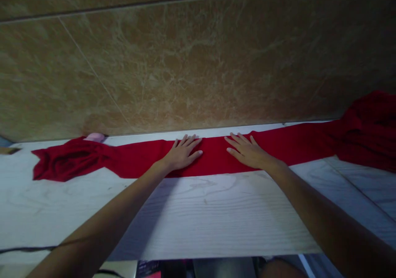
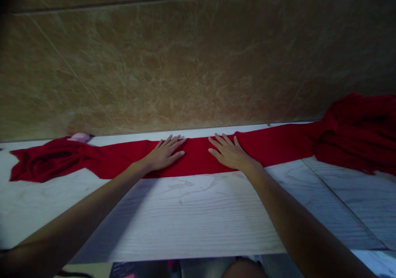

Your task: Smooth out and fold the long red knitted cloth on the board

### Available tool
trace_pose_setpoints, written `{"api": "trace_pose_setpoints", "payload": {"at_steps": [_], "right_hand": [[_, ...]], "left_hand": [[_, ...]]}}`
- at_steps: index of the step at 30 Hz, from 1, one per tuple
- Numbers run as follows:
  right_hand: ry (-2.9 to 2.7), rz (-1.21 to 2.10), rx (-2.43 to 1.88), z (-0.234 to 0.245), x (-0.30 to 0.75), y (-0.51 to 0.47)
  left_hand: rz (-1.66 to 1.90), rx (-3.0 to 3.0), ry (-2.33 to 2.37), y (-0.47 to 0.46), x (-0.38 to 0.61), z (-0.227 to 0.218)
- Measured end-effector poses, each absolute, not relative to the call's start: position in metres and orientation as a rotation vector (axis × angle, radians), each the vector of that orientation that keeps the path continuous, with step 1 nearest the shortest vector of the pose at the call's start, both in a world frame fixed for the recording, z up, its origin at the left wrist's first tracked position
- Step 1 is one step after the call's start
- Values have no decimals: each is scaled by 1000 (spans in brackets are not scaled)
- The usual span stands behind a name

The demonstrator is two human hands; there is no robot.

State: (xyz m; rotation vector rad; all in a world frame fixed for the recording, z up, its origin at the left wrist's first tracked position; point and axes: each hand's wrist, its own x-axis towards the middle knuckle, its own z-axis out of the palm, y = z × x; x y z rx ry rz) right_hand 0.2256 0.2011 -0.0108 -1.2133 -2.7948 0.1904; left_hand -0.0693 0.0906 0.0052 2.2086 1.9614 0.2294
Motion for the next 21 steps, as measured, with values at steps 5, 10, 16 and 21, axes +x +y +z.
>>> {"api": "trace_pose_setpoints", "payload": {"at_steps": [5, 10, 16, 21], "right_hand": [[-2827, 188, -1310, -8, 220, 193], [-2816, 199, -1351, -6, 219, 192], [-2798, 217, -1355, -5, 218, 190], [-2792, 216, -1355, -5, 220, 188]], "left_hand": [[66, 2033, 2167, 77, -69, 0], [56, 1967, 2259, 64, -80, 2], [18, 1898, 2370, 46, -97, 3], [7, 1855, 2474, 32, -111, 2]]}}
